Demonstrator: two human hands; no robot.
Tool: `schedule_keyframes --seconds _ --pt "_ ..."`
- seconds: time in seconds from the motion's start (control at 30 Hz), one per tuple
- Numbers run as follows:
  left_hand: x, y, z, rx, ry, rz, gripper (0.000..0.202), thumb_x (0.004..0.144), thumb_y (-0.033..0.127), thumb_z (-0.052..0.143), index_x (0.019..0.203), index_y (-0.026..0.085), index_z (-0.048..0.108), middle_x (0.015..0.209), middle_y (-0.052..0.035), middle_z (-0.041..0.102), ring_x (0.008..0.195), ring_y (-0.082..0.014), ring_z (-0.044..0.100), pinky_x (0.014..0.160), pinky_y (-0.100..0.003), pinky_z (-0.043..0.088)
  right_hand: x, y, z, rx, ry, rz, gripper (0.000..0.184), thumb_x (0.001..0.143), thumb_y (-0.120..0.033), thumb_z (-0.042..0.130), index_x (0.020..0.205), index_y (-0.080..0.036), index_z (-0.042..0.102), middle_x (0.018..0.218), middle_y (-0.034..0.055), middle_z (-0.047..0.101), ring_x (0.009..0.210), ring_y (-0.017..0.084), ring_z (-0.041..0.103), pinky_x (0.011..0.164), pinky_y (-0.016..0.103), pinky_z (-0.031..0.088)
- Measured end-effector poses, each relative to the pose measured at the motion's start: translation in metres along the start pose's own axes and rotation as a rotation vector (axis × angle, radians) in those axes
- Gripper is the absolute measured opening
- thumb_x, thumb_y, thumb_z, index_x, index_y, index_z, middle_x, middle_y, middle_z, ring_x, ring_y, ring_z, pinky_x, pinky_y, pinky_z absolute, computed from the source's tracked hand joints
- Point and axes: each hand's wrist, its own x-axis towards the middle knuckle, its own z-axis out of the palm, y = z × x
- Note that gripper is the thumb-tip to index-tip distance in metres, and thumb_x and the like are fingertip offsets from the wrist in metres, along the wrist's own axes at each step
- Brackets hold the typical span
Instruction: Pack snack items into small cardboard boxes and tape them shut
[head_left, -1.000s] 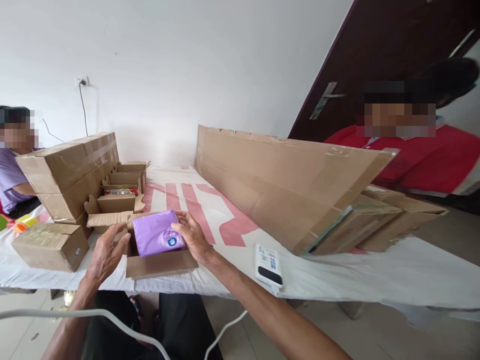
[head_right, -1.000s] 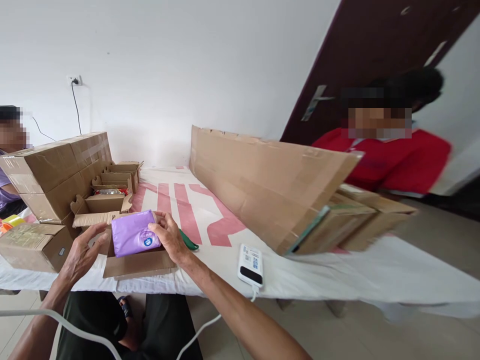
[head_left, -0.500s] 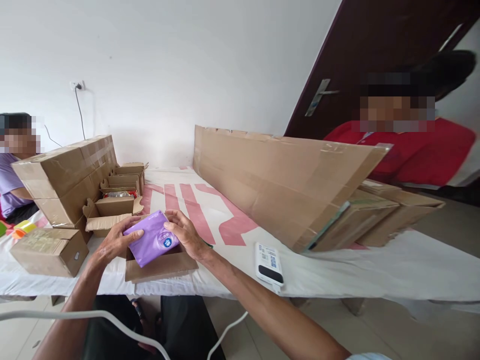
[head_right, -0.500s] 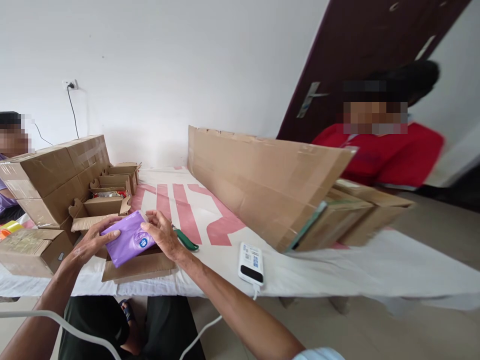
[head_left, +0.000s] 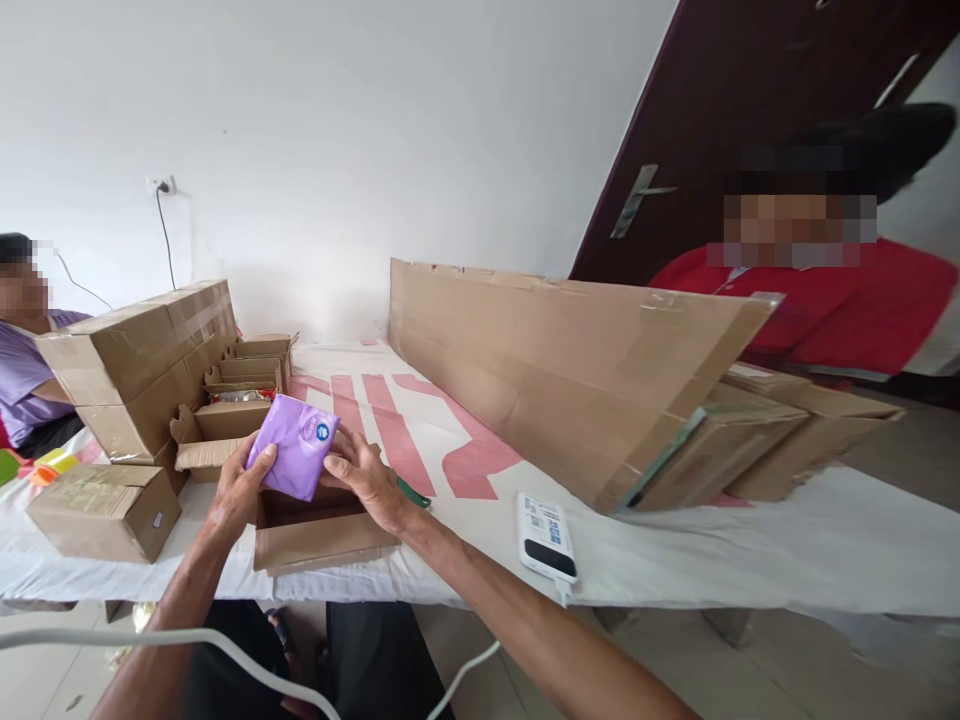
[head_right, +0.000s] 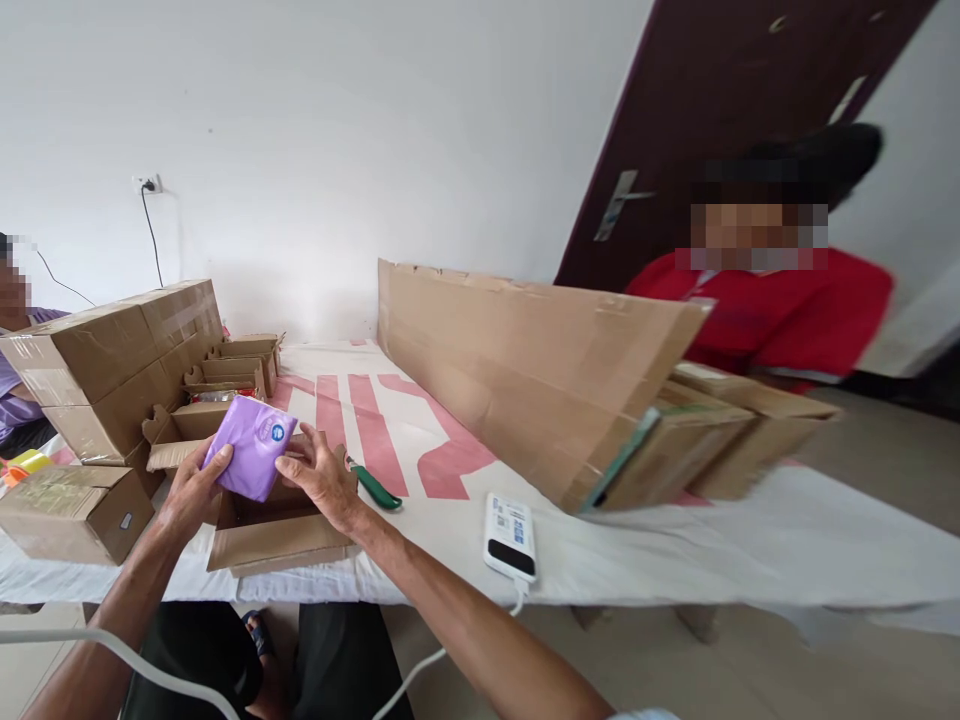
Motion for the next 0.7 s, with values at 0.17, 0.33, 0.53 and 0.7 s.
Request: schedule_keyframes --seconds 0.17,0.33,0.53,0.7 --pt "-0.001 -0.003 0.001 -0.007 -0.076 -0.018 0.093 0.070 0.059 0.097 0.147 0.019 0.065 0.140 -0.0171 0.074 0.128 -0.0409 0.070 0.097 -0.044 0.060 0.000 -0.014 -0.003 -0.147 -0.067 0.033 0.055 0.076 -0.046 0.088 0.127 -0.032 0.071 0.128 0.0039 0.077 0.132 0.037 0.065 0.109 0.053 0.054" --pt "0.003 0.014 -0.011 0.063 -0.116 -0.077 0.098 0.073 0.053 0.095 0.158 0.023 0.056 0.142 -0.0168 0.073 0.124 -0.0392 0.070 0.083 -0.039 0.059 0.019 -0.017 -0.023 -0.172 -0.218 0.047 0.067 0.071 -0.043 0.087 0.135 -0.026 0.073 0.137 0.0073 0.075 0.134 0.035 0.065 0.114 0.050 0.050" --pt "0.008 0.002 -0.006 -0.026 -0.255 -0.064 0.067 0.078 0.057 0.089 0.131 0.017 0.078 0.108 -0.0114 0.082 0.094 -0.0290 0.074 0.075 -0.033 0.056 0.023 0.003 -0.029 -0.125 -0.005 0.034 0.070 0.076 -0.058 0.088 0.136 -0.026 0.070 0.137 0.0096 0.074 0.133 0.033 0.065 0.114 0.049 0.052" --pt "0.010 -0.011 -0.002 -0.070 -0.130 -0.047 0.072 0.078 0.064 0.089 0.133 0.020 0.075 0.114 -0.0113 0.081 0.093 -0.0263 0.072 0.072 -0.030 0.057 0.011 0.013 -0.024 -0.050 -0.008 0.087 0.062 0.083 -0.063 0.082 0.134 -0.032 0.066 0.138 0.0075 0.073 0.127 0.033 0.069 0.097 0.051 0.065"
